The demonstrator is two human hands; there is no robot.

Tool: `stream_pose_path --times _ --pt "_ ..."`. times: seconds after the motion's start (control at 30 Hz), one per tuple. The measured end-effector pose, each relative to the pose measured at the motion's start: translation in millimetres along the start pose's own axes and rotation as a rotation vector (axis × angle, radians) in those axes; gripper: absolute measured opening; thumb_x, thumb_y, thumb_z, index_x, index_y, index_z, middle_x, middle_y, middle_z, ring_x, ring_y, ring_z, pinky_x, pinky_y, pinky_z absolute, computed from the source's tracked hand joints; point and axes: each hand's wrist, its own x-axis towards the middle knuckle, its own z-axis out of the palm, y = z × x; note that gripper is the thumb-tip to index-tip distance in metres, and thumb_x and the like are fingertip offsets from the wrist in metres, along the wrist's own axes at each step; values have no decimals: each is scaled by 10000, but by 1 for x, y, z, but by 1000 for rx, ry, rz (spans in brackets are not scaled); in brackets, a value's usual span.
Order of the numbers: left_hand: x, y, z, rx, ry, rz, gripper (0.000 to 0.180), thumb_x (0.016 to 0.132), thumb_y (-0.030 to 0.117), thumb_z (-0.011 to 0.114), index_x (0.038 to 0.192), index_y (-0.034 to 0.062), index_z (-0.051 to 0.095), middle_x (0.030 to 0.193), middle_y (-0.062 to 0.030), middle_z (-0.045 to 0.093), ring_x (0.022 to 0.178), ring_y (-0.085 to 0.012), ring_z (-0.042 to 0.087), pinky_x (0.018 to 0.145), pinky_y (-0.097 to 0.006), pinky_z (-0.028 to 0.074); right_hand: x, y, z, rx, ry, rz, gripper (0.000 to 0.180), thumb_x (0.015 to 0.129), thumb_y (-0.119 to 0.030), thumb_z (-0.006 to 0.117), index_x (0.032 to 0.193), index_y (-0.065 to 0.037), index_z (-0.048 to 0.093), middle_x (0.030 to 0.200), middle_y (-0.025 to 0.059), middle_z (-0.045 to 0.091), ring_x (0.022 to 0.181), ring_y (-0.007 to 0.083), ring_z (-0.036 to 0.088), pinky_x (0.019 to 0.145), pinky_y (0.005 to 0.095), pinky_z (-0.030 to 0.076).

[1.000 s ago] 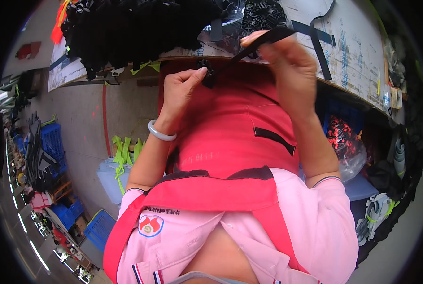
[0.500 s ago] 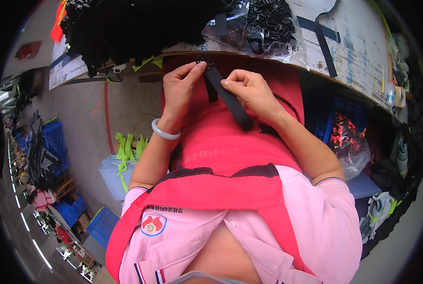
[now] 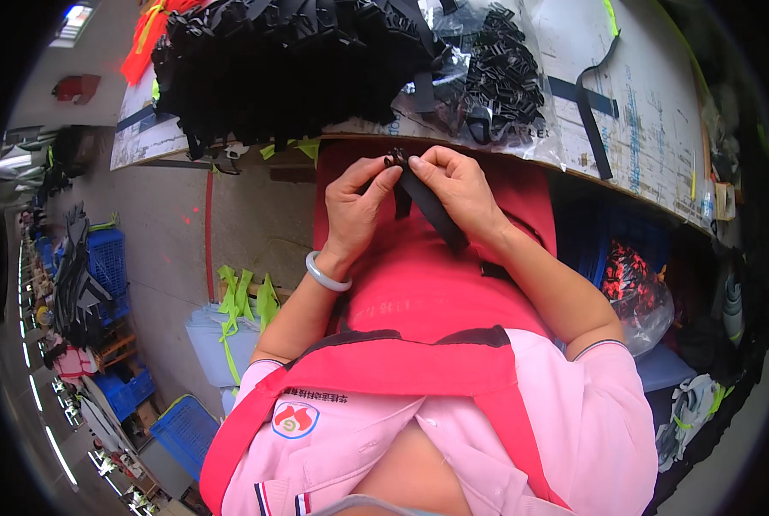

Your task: Bundling black fabric straps with plastic buckles using neon yellow fabric strips in a workshop.

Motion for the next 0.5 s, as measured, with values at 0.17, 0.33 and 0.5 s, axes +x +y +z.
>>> stream_pose_path --times 0.17,0.33,0.5 --pt "1 14 -23 -151 -118 -67 150 848 38 674 985 -22 694 834 -28 651 779 -84 570 685 -207 433 24 -19 -13 203 -363 274 206 947 -269 584 905 -69 561 628 -16 555 437 31 461 397 163 352" --pt "-1 78 -84 -215 -529 -147 116 825 4 668 929 -38 700 844 -80 667 769 -121 597 689 -233 464 61 -116 -1 -710 -96 -521 173 945 -208 573 862 -56 585 606 -18 531 498 51 500 449 206 397" --pt "46 169 -153 -136 -252 149 138 857 57 645 953 -37 675 849 -146 674 612 -93 585 476 -164 382 153 -278 -59 -809 410 -1062 252 943 -228 560 1045 1 583 655 29 591 453 73 501 406 225 392"
